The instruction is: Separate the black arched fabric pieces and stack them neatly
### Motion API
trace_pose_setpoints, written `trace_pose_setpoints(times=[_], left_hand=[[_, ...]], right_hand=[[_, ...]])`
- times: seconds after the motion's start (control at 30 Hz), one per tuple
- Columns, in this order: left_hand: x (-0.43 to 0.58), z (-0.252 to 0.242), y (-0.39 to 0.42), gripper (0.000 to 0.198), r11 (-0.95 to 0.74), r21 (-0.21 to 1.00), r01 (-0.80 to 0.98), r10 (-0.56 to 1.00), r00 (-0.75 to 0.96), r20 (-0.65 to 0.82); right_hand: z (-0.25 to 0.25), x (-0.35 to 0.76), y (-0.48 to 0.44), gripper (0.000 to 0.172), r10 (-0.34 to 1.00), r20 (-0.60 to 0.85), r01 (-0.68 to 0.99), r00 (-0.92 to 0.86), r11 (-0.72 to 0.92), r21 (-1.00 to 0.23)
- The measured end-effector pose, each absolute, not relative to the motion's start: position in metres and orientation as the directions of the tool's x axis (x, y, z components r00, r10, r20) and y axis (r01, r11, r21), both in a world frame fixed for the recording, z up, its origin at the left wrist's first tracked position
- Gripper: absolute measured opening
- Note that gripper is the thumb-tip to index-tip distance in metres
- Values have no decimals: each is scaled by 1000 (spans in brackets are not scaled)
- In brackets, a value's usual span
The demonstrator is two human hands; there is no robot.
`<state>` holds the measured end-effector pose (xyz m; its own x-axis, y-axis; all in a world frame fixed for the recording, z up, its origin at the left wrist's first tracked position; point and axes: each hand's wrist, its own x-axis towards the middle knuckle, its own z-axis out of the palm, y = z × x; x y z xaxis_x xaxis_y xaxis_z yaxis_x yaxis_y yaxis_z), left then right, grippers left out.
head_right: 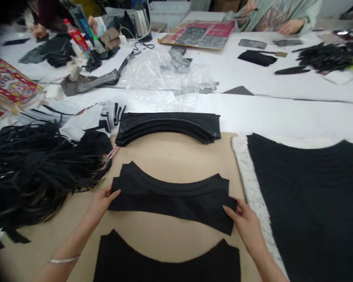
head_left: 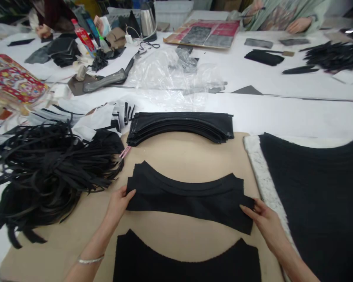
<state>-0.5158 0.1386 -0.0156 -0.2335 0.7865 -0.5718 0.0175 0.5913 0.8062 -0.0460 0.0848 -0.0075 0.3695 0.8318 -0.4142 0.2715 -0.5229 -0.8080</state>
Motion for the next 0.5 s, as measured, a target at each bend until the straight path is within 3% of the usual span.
trace_pose_setpoints(times=[0.13, 0.27, 0.5], left_hand=[[-518, -25, 141, 57, 593, 798, 110, 801, -183, -570], [-514, -24, 141, 52, 547, 801, 242, 835, -222, -503], [-513, -25, 143, 46, 544, 788, 288, 837, -249, -487]], right_hand=[[-10, -49, 89, 45, 838, -405, 300, 366, -518, -801], [-18, -50, 79, 47, 856, -335, 444, 394, -496, -746], [-24, -53, 76, 55, 873, -239, 551, 426, -460, -696]])
